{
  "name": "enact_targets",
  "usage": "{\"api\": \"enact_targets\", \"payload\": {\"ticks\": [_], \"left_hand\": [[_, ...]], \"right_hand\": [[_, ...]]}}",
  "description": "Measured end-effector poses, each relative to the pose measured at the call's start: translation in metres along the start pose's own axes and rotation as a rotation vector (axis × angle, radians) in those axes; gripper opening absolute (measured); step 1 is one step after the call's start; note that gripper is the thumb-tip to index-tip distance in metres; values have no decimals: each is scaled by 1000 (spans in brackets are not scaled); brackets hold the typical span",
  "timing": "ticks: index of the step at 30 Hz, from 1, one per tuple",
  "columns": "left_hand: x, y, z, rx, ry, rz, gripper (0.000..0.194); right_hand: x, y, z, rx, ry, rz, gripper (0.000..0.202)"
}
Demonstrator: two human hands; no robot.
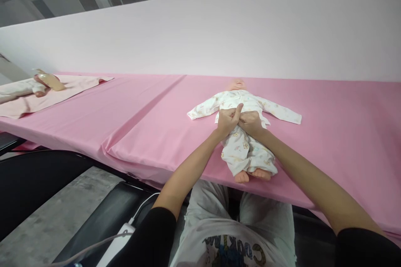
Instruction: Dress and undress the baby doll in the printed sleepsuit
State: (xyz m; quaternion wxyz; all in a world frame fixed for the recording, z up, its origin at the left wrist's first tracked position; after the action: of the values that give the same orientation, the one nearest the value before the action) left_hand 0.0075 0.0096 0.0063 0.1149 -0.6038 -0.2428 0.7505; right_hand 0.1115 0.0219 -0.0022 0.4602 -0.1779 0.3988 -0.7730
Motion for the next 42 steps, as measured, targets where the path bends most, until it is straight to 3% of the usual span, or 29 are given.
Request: {"api": "enact_targets", "payload": {"ticks": [8,13,15,19,23,27,31,37,42], "left_hand": [[2,-2,0,-32,-8,23,59],[2,-2,1,-66,1,83,59],[5,-1,-1,-49,-22,74,56],[10,0,-6,-33,-83,24,53],[9,1,-6,-43,-96,-18,52],[4,2,-4,-50,-80,-40,51],[2,2,-5,-29,-123,-65,50],[3,3,-9,-27,-165,-103,49],[5,2,-11,-46,-185,-127,49]], "right_hand": [[-2,0,-3,56,-35,-91,43],[-2,-7,4,-68,259,-278,32],[-5,-11,3,-51,334,-327,20],[-20,-25,-11,145,307,-423,32],[-40,-48,-28,399,269,-619,45],[-58,-68,-40,570,276,-759,40],[-79,-71,-38,372,334,-838,35],[-105,-47,-28,-39,147,-1003,20],[-110,-38,-28,-190,99,-1028,9]]}}
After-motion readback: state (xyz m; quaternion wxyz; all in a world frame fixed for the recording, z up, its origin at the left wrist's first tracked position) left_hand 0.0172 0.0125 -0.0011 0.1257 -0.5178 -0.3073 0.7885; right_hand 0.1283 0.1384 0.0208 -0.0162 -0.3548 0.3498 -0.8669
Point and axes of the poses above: each hand's wrist, its own y-axis away from the middle knuckle, its own z-axis out of the back of the hand, x = y × z, the point moved 4 cm from there along -y, towards the middle knuckle, and after that the axes turned 12 degrees about z, right-handed, at the moved point
